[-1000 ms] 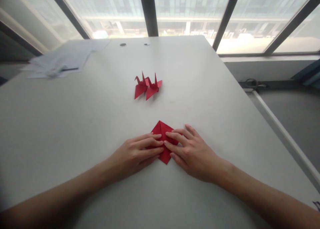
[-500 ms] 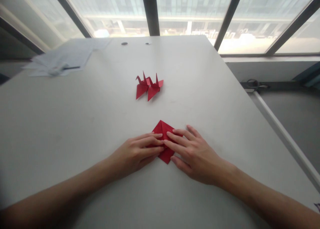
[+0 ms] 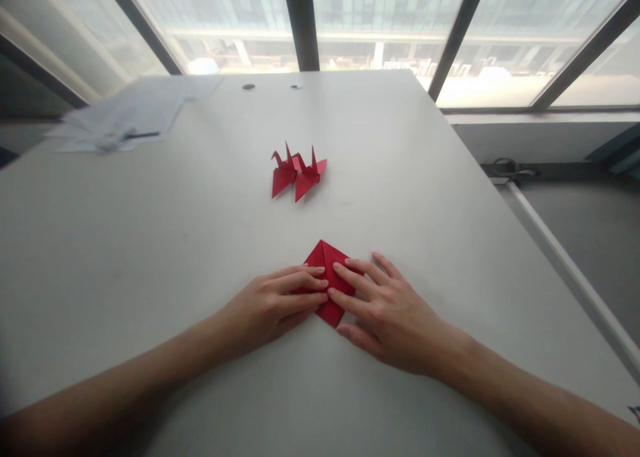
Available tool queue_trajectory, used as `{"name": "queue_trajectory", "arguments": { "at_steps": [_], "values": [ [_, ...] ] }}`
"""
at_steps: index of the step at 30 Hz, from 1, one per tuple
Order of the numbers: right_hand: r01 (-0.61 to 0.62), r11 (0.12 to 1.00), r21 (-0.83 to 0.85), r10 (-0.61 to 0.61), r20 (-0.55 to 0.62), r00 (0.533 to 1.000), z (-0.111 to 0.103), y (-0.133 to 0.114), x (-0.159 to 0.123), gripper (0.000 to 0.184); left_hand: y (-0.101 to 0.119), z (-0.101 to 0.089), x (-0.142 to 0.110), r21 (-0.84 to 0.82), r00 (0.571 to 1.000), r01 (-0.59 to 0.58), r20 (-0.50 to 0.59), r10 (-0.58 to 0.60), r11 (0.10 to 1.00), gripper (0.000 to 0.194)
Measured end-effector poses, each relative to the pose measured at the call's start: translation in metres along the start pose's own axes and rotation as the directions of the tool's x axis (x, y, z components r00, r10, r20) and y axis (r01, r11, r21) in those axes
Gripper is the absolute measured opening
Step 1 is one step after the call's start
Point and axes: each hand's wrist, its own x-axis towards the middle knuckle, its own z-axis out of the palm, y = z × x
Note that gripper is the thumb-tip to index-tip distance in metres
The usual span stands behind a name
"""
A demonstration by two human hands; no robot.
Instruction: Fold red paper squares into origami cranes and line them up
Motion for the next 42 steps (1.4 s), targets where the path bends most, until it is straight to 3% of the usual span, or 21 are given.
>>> {"name": "queue_trajectory", "arguments": {
  "at_steps": [6,12,15,19,27,33,38,42],
  "values": [
    [0.023,0.999,-0.044,-0.024,-0.032,0.999,0.0,-0.004,0.001,0.046,0.001,0.0,0.0,-0.051,0.998,0.054,-0.01,-0.055,0.997,0.022],
    [0.048,0.992,-0.119,-0.054,-0.049,0.997,0.002,-0.008,0.003,0.05,-0.001,-0.007,0.006,-0.215,0.988,0.118,-0.077,-0.137,0.969,0.02],
    [0.04,0.991,-0.131,-0.048,-0.061,0.997,0.004,-0.009,0.002,0.049,-0.007,-0.012,0.006,-0.054,0.993,0.072,-0.09,-0.077,0.996,0.026],
    [0.025,0.993,-0.119,-0.032,-0.06,0.998,0.005,-0.01,0.002,0.047,-0.019,-0.018,0.002,0.234,0.995,0.08,0.031,-0.09,0.969,0.045],
    [0.018,0.996,-0.089,-0.027,-0.096,0.995,0.008,-0.01,0.001,0.049,-0.043,-0.031,0.001,0.254,0.981,0.067,0.157,-0.11,0.965,0.057],
    [0.027,0.996,-0.083,-0.035,-0.106,0.994,0.011,-0.007,0.0,0.048,-0.063,-0.041,0.014,0.291,0.965,0.058,0.228,-0.129,0.955,0.053],
    [0.02,0.997,-0.076,-0.026,-0.072,0.997,0.012,-0.007,-0.001,0.046,-0.068,-0.035,0.017,0.299,0.973,0.119,0.157,-0.171,0.947,0.048],
    [0.009,0.998,-0.068,-0.013,-0.049,0.999,0.008,-0.008,-0.001,0.044,-0.058,-0.035,0.011,0.249,0.979,0.193,0.02,-0.204,0.949,0.052]
  ]
}}
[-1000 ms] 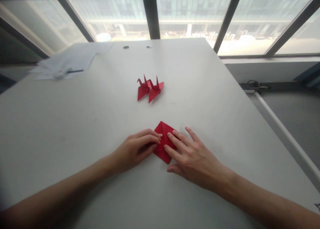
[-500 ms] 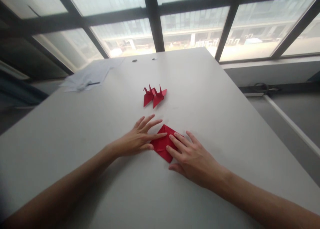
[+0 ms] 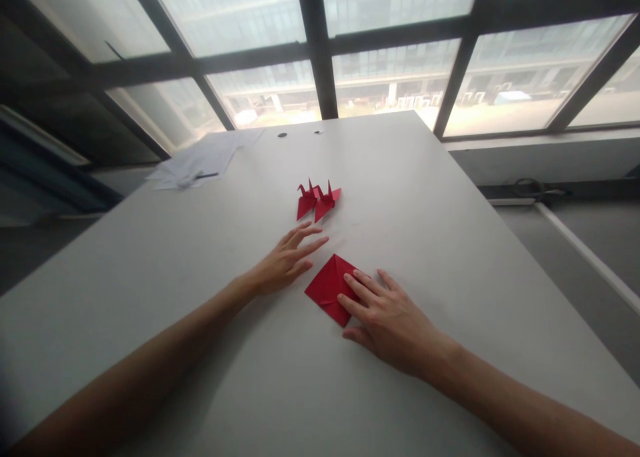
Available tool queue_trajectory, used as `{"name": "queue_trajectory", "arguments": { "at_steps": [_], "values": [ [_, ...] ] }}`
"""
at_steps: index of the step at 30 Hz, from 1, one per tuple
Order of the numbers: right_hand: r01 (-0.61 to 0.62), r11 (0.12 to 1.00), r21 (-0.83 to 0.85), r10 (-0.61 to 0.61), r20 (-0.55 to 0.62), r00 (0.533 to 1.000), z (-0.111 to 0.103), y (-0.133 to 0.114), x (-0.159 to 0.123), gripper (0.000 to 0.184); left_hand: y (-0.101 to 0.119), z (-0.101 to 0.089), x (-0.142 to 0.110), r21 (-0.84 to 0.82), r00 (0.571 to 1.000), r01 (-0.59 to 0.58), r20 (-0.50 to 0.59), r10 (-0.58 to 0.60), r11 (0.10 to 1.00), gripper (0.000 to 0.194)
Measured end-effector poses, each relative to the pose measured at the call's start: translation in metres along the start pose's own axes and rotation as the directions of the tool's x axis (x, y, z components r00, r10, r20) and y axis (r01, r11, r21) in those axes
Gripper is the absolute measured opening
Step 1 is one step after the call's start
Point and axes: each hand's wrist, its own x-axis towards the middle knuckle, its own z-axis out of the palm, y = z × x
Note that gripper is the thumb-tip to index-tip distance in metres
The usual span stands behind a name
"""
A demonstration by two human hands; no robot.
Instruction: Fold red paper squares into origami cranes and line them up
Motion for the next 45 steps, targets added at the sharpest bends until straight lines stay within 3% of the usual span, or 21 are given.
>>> {"name": "queue_trajectory", "arguments": {
  "at_steps": [3,8,13,18,23,32,38,41,45],
  "values": [
    [0.007,1.0,0.001,-0.006,-0.002,1.0,-0.001,-0.001,0.0,0.044,0.011,-0.004,-0.004,0.004,0.999,-0.014,-0.029,0.014,1.0,0.048],
    [0.0,1.0,-0.012,-0.001,-0.03,1.0,0.002,-0.001,0.0,0.046,0.012,0.003,0.003,0.063,0.994,-0.073,0.085,0.068,0.995,0.045],
    [-0.012,1.0,-0.022,0.012,-0.009,1.0,0.005,0.0,-0.001,0.047,0.001,0.008,0.003,0.073,0.995,0.079,0.056,-0.083,0.994,0.055],
    [-0.021,0.999,-0.032,0.021,0.002,1.0,0.005,-0.002,0.0,0.047,0.016,0.001,-0.012,0.018,0.987,-0.075,0.145,0.072,0.997,0.05],
    [-0.029,0.999,-0.035,0.029,-0.003,1.0,0.005,-0.003,0.0,0.046,0.028,-0.005,-0.031,0.013,0.973,-0.151,0.176,0.147,0.988,0.056],
    [-0.03,0.999,-0.032,0.029,-0.014,0.999,0.004,-0.003,0.0,0.045,0.036,-0.014,-0.054,-0.069,0.957,-0.231,0.161,0.239,0.971,0.052],
    [-0.032,0.999,-0.022,0.032,-0.024,0.999,0.003,-0.004,0.0,0.045,0.038,-0.014,-0.059,-0.16,0.974,-0.21,0.049,0.221,0.964,0.041],
    [-0.03,0.999,-0.02,0.03,-0.022,0.999,0.003,-0.004,0.001,0.045,0.043,-0.011,-0.058,-0.111,0.99,-0.13,0.035,0.135,0.985,0.047],
    [-0.037,0.999,-0.002,0.037,-0.021,0.999,0.004,-0.003,0.0,0.042,0.049,-0.006,-0.058,-0.022,0.982,-0.159,0.098,0.16,0.987,0.053]
  ]
}}
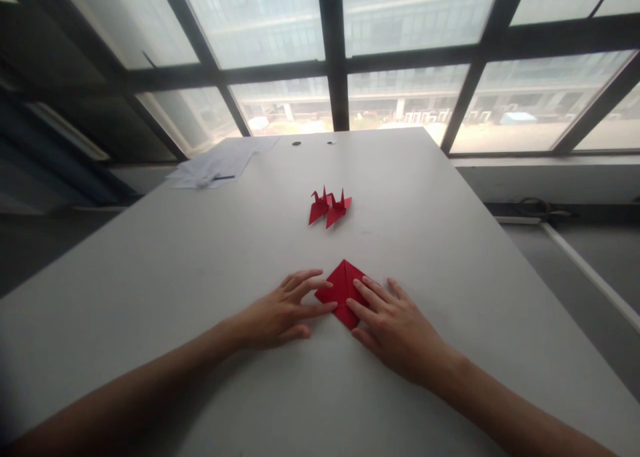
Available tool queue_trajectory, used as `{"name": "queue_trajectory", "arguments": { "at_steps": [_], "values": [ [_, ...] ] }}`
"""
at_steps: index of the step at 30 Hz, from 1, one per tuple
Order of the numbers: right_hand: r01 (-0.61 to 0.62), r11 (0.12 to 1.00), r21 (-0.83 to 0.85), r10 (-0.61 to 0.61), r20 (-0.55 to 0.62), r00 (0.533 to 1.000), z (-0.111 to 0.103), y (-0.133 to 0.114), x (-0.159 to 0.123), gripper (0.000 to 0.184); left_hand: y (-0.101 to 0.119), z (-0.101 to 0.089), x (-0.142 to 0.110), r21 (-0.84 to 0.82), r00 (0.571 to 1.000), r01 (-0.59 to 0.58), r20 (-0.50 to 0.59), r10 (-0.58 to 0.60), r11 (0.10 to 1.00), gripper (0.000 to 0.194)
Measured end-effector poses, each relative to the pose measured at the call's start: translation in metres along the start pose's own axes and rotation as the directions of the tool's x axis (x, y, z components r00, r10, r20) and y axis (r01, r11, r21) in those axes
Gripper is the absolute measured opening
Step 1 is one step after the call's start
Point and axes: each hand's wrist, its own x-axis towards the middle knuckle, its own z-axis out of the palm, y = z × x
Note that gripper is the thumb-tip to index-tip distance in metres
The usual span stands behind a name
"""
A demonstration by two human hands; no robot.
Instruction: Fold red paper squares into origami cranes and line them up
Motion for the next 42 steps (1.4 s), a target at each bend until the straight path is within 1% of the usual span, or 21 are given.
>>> {"name": "queue_trajectory", "arguments": {
  "at_steps": [3,5,7,9,11,14,16,18,20,22,25,27,30,34,37,42],
  "values": [
    [-0.014,1.0,0.017,0.014,0.002,1.0,0.002,0.0,0.0,0.039,0.003,0.001,0.003,0.013,1.0,-0.016,0.005,0.016,1.0,0.048],
    [-0.026,0.999,0.031,0.026,-0.012,1.0,0.002,0.0,0.001,0.038,0.006,0.003,0.009,-0.014,0.999,-0.032,-0.02,0.031,0.999,0.039],
    [-0.038,0.998,0.05,0.039,-0.03,0.999,0.003,-0.002,0.003,0.038,0.011,0.007,0.019,-0.063,0.998,-0.023,-0.059,0.019,0.998,0.029],
    [-0.044,0.996,0.075,0.047,-0.047,0.998,0.003,-0.002,0.004,0.037,0.016,0.012,0.03,-0.101,0.994,0.039,-0.095,-0.048,0.994,0.021],
    [-0.048,0.993,0.112,0.056,-0.072,0.996,0.004,-0.002,0.004,0.034,0.02,0.016,0.04,-0.101,0.986,0.092,-0.132,-0.105,0.991,0.018],
    [-0.083,0.972,0.22,0.119,-0.156,0.981,0.007,0.002,0.005,0.032,0.022,0.02,0.047,-0.056,0.98,0.114,-0.157,-0.121,0.992,0.016],
    [-0.101,0.951,0.291,0.175,-0.24,0.955,0.008,0.006,0.005,0.03,0.02,0.021,0.046,-0.052,0.981,0.096,-0.162,-0.103,0.994,0.015],
    [-0.095,0.944,0.317,0.2,-0.318,0.927,0.008,0.009,0.007,0.027,0.015,0.022,0.043,-0.073,0.982,0.068,-0.17,-0.079,0.995,0.018],
    [-0.082,0.945,0.315,0.197,-0.353,0.914,0.008,0.01,0.01,0.026,0.01,0.022,0.041,-0.104,0.981,0.047,-0.181,-0.065,0.993,0.021],
    [-0.066,0.95,0.305,0.171,-0.333,0.927,0.007,0.01,0.013,0.026,0.005,0.024,0.039,-0.137,0.98,0.033,-0.19,-0.059,0.99,0.021],
    [-0.015,0.967,0.253,0.08,-0.251,0.965,0.006,0.007,0.015,0.022,0.001,0.026,0.038,-0.181,0.979,0.009,-0.199,-0.046,0.983,0.016],
    [0.005,0.975,0.222,0.041,-0.205,0.978,0.005,0.006,0.016,0.02,0.001,0.027,0.037,-0.2,0.975,-0.002,-0.22,-0.043,0.98,0.014],
    [0.008,0.974,0.225,0.035,-0.188,0.982,0.005,0.006,0.016,0.023,0.002,0.028,0.035,-0.217,0.969,0.004,-0.239,-0.057,0.976,0.013],
    [0.018,0.966,0.259,0.04,-0.219,0.975,0.007,0.01,0.015,0.034,0.001,0.028,0.033,-0.252,0.969,0.053,-0.22,-0.111,0.966,0.017],
    [0.023,0.965,0.263,0.037,-0.221,0.975,0.008,0.011,0.015,0.035,0.0,0.029,0.033,-0.276,0.967,0.072,-0.217,-0.135,0.959,0.019],
    [0.033,0.98,0.195,0.009,-0.211,0.977,0.005,0.01,0.015,0.039,0.001,0.029,0.033,-0.305,0.952,0.115,-0.237,-0.192,0.946,0.02]
  ]
}}
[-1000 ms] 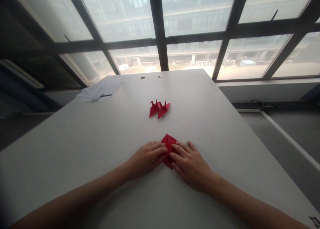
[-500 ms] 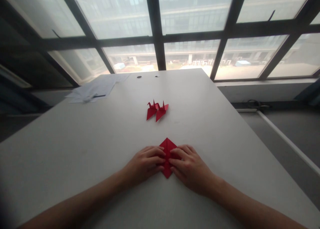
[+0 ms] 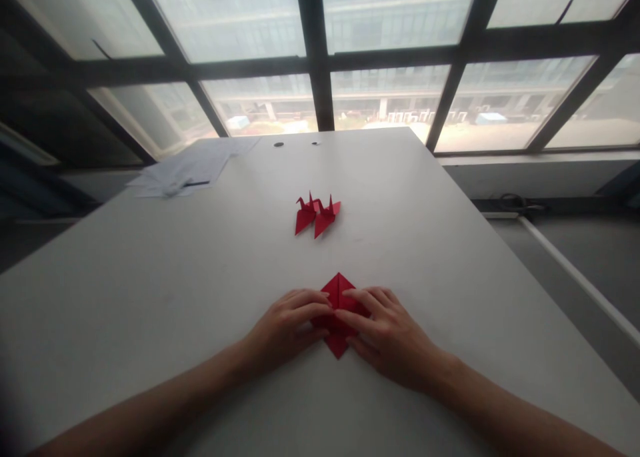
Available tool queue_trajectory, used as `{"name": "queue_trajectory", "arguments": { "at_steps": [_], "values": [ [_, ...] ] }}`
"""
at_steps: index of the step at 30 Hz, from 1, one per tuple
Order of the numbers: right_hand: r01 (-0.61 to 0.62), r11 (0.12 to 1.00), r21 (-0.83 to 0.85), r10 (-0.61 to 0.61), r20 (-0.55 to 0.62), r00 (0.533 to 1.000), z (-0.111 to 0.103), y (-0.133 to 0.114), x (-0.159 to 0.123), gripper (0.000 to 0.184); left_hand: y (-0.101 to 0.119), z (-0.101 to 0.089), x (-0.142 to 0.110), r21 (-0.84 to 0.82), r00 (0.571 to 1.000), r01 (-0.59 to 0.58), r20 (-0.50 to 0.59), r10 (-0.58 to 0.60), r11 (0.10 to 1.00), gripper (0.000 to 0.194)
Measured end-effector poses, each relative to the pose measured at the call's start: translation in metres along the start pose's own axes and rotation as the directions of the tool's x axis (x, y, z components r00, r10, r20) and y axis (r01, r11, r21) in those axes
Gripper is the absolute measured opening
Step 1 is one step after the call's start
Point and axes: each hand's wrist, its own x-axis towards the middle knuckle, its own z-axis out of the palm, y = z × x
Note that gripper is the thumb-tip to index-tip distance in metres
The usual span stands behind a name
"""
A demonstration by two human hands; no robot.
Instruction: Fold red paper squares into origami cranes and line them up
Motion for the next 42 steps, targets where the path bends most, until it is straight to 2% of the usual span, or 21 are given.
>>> {"name": "queue_trajectory", "arguments": {
  "at_steps": [5,11,17,21,24,26,29,32,34,38,42],
  "values": [
    [0.079,0.997,-0.01,-0.079,0.033,0.996,-0.003,-0.003,0.0,0.032,0.005,0.0,0.002,-0.095,0.998,0.038,-0.043,-0.042,0.995,0.028],
    [0.092,0.996,-0.016,-0.091,0.05,0.995,-0.006,-0.006,0.001,0.035,0.007,-0.002,0.003,-0.153,0.997,0.043,-0.055,-0.052,0.987,0.035],
    [0.088,0.996,-0.03,-0.087,0.031,0.996,-0.003,0.0,0.002,0.038,0.006,-0.002,0.002,-0.146,0.993,0.107,-0.028,-0.112,0.984,0.042],
    [0.093,0.995,-0.029,-0.091,0.066,0.994,-0.004,-0.003,0.003,0.041,0.005,-0.001,0.002,-0.156,0.991,0.121,-0.043,-0.129,0.98,0.035],
    [0.104,0.994,-0.032,-0.1,0.112,0.989,-0.005,-0.008,0.003,0.031,0.005,-0.002,0.003,-0.171,0.994,0.095,-0.028,-0.101,0.981,0.027],
    [0.075,0.997,-0.035,-0.072,0.085,0.994,-0.005,-0.008,0.003,0.019,0.007,-0.004,0.004,-0.179,0.997,0.073,-0.006,-0.075,0.981,0.022],
    [0.018,0.999,-0.037,-0.018,-0.019,1.0,-0.004,-0.004,0.003,0.008,0.01,-0.008,0.004,-0.185,0.997,0.079,0.026,-0.075,0.98,0.012],
    [-0.035,0.999,-0.032,0.031,-0.11,0.993,-0.001,0.003,0.003,0.009,0.011,-0.009,0.004,-0.178,0.995,0.098,0.045,-0.091,0.979,0.003],
    [-0.063,0.998,-0.022,0.059,-0.154,0.986,0.002,0.006,0.002,0.012,0.01,-0.009,0.004,-0.173,0.994,0.101,0.057,-0.092,0.98,0.008],
    [-0.154,0.987,0.035,0.158,-0.158,0.975,0.007,0.008,0.001,0.009,0.006,-0.006,0.003,-0.154,0.994,0.088,0.079,-0.077,0.984,0.005],
    [-0.269,0.958,0.097,0.28,-0.129,0.951,0.009,0.009,0.001,0.017,0.003,-0.003,0.004,-0.055,0.997,0.072,-0.015,-0.073,0.996,0.016]
  ]
}}
